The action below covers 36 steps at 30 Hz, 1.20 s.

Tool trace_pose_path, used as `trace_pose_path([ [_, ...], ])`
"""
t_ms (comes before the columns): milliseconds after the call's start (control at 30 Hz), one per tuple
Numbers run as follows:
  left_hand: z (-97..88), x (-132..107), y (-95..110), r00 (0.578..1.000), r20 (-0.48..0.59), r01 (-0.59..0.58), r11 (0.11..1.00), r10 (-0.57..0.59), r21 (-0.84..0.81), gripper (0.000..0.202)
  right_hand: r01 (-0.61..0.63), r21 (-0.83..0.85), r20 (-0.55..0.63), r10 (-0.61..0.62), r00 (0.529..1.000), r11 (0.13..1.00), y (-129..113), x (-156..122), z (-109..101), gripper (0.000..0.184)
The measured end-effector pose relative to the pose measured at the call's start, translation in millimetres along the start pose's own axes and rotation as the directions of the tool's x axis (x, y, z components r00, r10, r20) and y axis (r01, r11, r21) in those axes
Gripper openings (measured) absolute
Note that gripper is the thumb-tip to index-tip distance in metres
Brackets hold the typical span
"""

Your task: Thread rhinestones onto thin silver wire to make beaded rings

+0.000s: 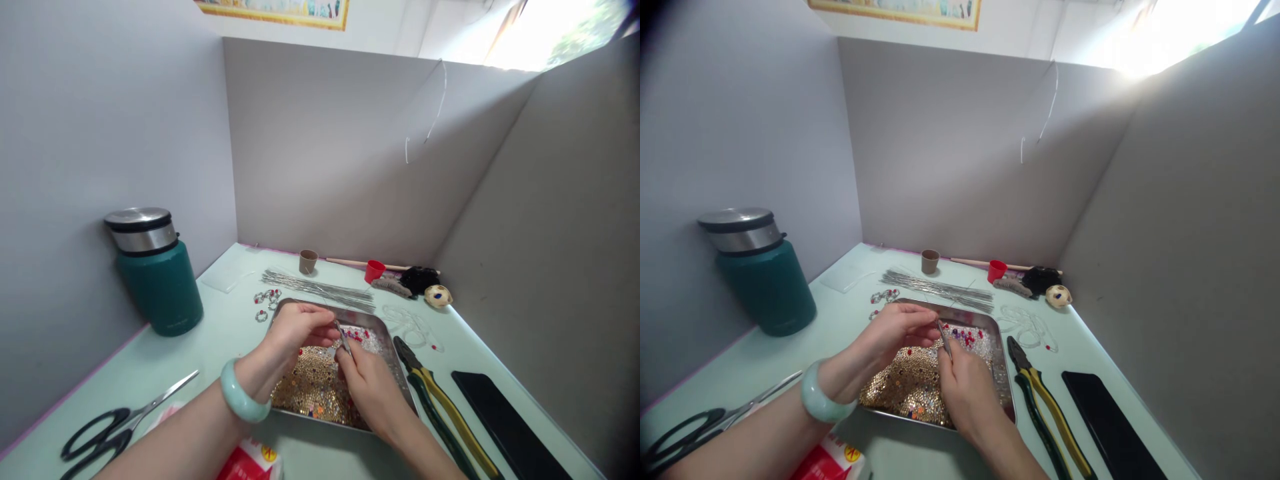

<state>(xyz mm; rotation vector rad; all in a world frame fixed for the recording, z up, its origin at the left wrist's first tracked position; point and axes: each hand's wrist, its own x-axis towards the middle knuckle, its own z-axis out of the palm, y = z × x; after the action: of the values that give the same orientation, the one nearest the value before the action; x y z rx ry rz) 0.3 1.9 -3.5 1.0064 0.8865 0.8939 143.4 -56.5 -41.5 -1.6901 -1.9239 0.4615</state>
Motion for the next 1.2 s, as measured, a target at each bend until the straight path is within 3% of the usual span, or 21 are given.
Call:
trace_pose_path([
  [300, 6.6, -1.9, 4.8, 0.998, -0.060, -0.003, 0.996, 0.009, 0.091, 0.007, -0.031, -0.246, -0.040, 0.022, 0.999, 0.969, -2.1, -0.6, -1.9, 0.025],
  [633, 5.4, 4.0, 0.9, 0.994, -0.086, -0.040, 0.973, 0.061, 0.228, 0.004, -0.030, -0.314, -0.038, 0.019, 0.999, 0.949, -3.4, -0.4, -1.4, 0.025],
  [900, 4.8, 1.3, 2.4, 0.999, -0.049, -0.006, 0.991, 0.013, 0.135, 0.005, -0.020, -0.299, -0.032, 0.011, 0.999, 0.954, -3.8, -0.5, -3.1, 0.025],
  [1200, 6.2, 1.4, 4.0, 0.998, -0.068, 0.001, 0.977, 0.014, 0.213, 0.006, -0.043, -0.378, -0.005, 0.045, 0.999, 0.925, -3.7, -1.5, -2.4, 0.025],
])
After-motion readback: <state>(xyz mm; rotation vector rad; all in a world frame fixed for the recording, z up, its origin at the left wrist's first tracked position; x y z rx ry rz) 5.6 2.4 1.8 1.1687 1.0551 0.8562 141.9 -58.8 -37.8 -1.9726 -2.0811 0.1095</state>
